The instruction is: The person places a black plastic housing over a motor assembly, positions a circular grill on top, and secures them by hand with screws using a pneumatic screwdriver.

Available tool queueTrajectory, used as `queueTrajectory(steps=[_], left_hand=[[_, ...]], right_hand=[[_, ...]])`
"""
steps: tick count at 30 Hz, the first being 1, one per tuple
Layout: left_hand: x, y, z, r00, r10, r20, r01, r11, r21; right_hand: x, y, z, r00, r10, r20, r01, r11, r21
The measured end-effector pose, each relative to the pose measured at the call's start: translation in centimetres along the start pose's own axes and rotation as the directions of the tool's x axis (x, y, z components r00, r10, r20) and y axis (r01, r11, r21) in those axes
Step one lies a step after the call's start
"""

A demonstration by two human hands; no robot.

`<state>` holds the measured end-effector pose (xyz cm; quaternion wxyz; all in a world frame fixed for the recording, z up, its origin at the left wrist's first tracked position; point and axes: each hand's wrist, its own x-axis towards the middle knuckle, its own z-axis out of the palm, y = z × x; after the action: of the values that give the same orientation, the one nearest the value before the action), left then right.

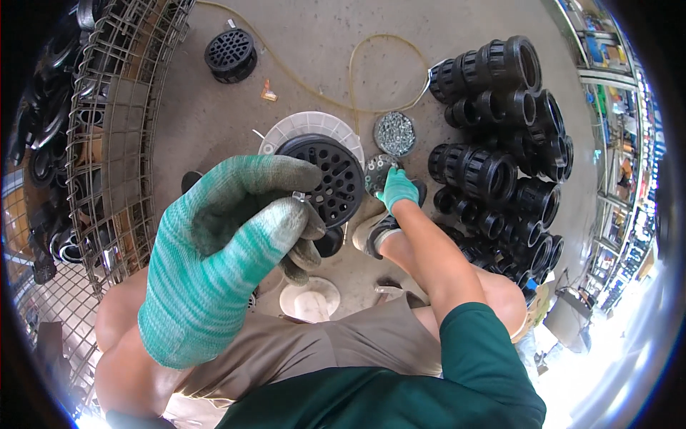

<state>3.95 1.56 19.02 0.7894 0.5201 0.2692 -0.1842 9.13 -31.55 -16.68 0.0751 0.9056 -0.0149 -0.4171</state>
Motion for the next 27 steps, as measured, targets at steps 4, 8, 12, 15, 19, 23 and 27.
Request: queueTrajectory(steps=[4, 8, 12, 15, 19, 23, 27], left_hand=[[0.2, -0.1, 0.2, 0.999, -0.018, -0.035, 0.018, 1.000, 0.014], [0.5, -0.4, 0.3, 1.000, 0.005, -0.030, -0.005, 1.000, 0.004], [0.3, -0.3, 0.4, 0.999, 0.008, -0.032, -0.008, 1.000, 0.010], [0.4, -0.5, 0.3, 0.999, 0.014, -0.029, -0.013, 1.000, 0.019], [0.5, -0.6, 0.3, 0.999, -0.011, -0.041, 0.014, 0.997, 0.077], [0.6, -0.8, 0.9, 0.999, -0.004, -0.051, 0.005, 1.000, 0.027], [0.8, -0.8, 0.8, 0.999, -0.015, -0.031, 0.016, 0.999, 0.029]], right_hand=[[1.0, -0.6, 0.6, 0.996, 0.042, 0.080, -0.044, 0.999, 0.025], [1.7, 0.4, 1.9, 0.992, -0.033, 0.121, 0.024, 0.997, 0.068], [1.4, 1.1, 0.3, 0.998, -0.059, 0.009, 0.056, 0.978, 0.203], [1.1, 1.1, -0.6, 0.995, -0.067, 0.070, 0.058, 0.990, 0.126], [0.7, -0.8, 0.6, 0.993, -0.042, 0.110, 0.033, 0.996, 0.078], [1.4, -1.0, 2.7, 1.000, 0.001, 0.009, -0.002, 0.987, 0.159], [1.4, -0.6, 3.1, 0.999, -0.035, -0.028, 0.040, 0.983, 0.177]])
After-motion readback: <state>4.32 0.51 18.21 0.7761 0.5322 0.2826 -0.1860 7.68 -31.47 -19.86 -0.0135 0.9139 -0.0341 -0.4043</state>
